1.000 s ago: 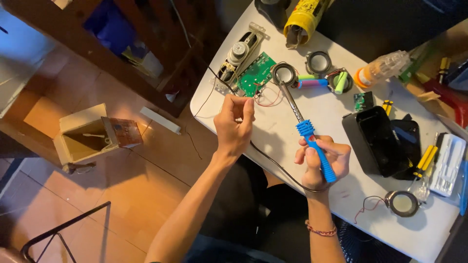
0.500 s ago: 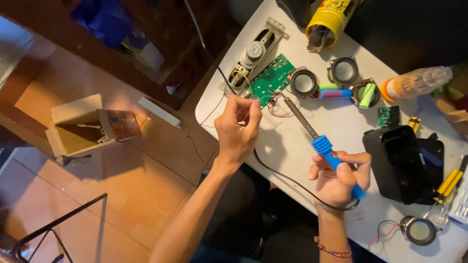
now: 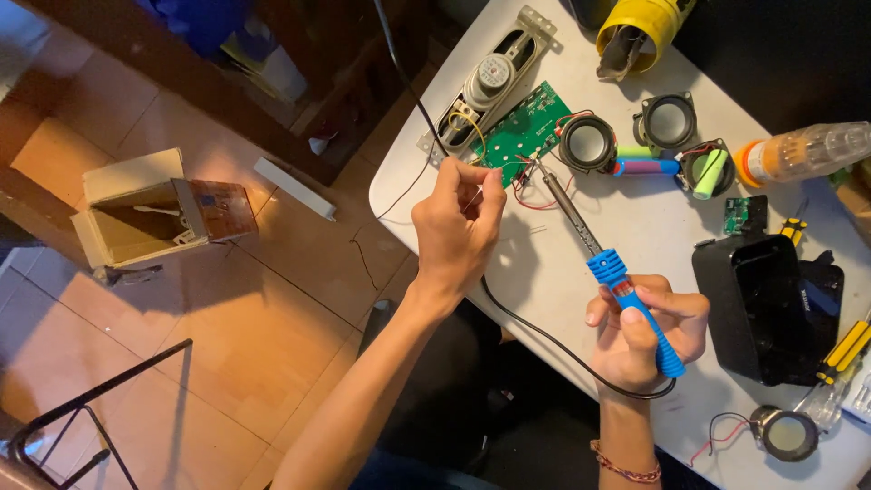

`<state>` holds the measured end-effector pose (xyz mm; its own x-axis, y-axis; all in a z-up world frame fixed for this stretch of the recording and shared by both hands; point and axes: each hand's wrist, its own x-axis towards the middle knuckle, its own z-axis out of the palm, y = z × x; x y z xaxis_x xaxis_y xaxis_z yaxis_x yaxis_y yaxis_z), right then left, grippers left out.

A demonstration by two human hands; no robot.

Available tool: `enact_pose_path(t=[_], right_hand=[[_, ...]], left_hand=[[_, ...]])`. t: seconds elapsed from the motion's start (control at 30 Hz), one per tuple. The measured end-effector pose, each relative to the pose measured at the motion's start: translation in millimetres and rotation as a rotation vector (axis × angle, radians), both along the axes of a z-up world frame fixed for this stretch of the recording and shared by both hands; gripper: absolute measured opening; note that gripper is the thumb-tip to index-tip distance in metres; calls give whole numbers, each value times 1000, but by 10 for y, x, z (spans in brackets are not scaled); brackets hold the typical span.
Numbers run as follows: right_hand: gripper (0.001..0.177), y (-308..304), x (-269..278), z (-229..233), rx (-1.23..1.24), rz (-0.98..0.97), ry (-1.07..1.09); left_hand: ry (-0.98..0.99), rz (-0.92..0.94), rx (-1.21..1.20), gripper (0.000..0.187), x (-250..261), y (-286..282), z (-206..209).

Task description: Soldering wires to a circuit board to repair or assemble an electronic device

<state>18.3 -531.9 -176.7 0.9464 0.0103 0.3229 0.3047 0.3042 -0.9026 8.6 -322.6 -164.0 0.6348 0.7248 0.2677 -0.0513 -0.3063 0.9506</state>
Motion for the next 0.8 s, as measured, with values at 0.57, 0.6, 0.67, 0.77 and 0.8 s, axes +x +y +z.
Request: enact_pose_path(t=[0.57, 0.6, 0.67, 0.77, 0.8], right_hand=[[21, -22, -23, -46, -6, 32, -51], [21, -17, -23, -40, -5, 34, -58], [20, -27, -22, -35, -17, 42, -62], [20, -27, -20, -36, -34, 48, -75], [20, -25, -20, -38, -40, 47, -82]], left_hand=[[2, -19, 9, 10, 5, 11, 23], [-3, -17, 11, 10, 7, 11, 16], [-5, -14, 11, 10, 10, 11, -7], [-9, -9, 14, 11, 18, 3, -10], [-10, -8, 18, 11, 21, -1, -6]])
